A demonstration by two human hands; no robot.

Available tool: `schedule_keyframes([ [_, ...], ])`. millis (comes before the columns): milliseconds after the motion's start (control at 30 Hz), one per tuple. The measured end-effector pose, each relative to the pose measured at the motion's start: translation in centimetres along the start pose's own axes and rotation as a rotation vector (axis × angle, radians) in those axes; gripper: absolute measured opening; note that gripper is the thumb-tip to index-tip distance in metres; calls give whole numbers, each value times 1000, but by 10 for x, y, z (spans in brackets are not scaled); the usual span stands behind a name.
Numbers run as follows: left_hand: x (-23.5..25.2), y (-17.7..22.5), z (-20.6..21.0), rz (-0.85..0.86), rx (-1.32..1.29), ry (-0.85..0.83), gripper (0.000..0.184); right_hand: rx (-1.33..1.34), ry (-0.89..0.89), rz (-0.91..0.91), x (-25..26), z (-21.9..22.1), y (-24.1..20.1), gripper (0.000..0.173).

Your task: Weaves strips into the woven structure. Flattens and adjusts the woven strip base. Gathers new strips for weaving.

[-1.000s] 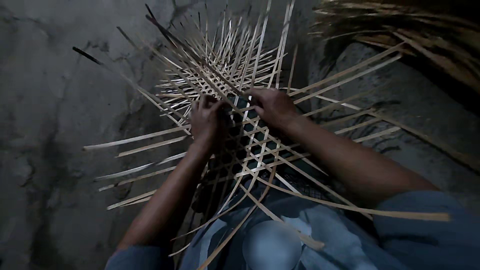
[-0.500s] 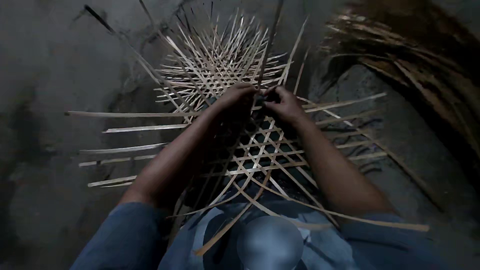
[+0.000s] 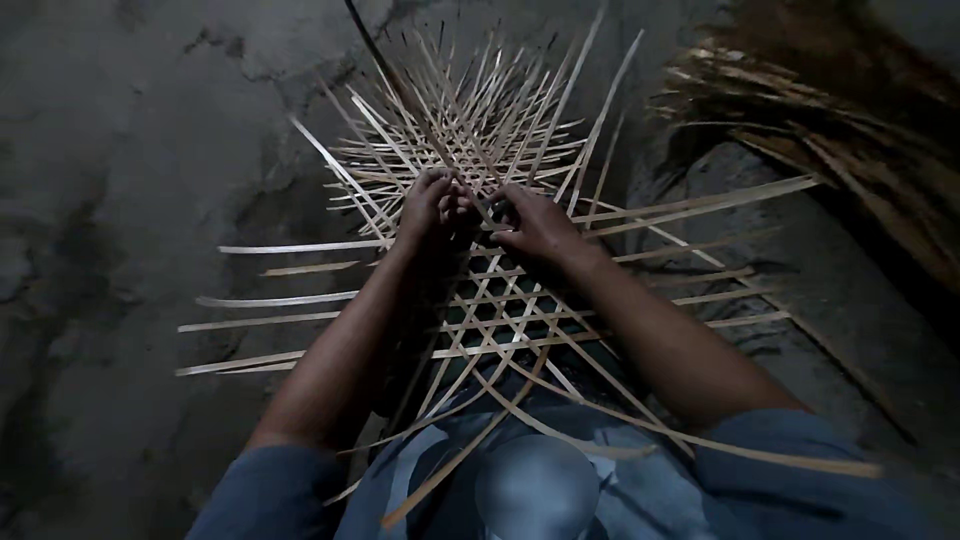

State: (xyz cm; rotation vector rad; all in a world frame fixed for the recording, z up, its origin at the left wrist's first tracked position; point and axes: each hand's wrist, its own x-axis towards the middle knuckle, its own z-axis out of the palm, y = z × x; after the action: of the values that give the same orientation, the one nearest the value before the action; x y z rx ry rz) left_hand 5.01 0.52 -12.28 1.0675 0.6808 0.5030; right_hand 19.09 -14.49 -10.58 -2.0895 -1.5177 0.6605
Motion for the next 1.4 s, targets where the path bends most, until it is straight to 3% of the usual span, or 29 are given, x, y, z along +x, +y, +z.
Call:
schedule_keyframes([
  [200,3,-5,9,-2,173,65,20,75,3,-2,4,3,13,52],
  [300,6,-3,16,-9,696,53,31,232,-91,-22,7,-5,23,40],
  [367,12,4,27,-94,960,-100,39,367,-140,-89,8,-11,33,28],
  [467,7,9,44,-177,719,-196,40,446,-106,-40,-3,-15,37,26],
  [567,2,3,37,-59,401,-226,30,374,-26,22,-4,-15,37,21],
  [733,-15,13,11,146,426,-347,37,145,168,106,8,4,11,20],
  [867,-24,19,-3,192,270,-51,32,-69,159,29,10,8,-19,38],
  [1033,-15,-3,-2,20,157,292,30,-36,-82,2,24,19,-34,45],
  [1200,-14,-17,0,54,407,321,36,14,-39,-93,24,23,-16,37],
  [1267,-11,-14,-1,54,675,281,36,32,-28,-114,24,24,-13,35],
  [1333,-10,1,2,42,1024,106,35,146,-64,-71,22,17,-13,36],
  [1400,-4,9,3,35,1148,-97,29,298,-126,-35,19,8,-7,33],
])
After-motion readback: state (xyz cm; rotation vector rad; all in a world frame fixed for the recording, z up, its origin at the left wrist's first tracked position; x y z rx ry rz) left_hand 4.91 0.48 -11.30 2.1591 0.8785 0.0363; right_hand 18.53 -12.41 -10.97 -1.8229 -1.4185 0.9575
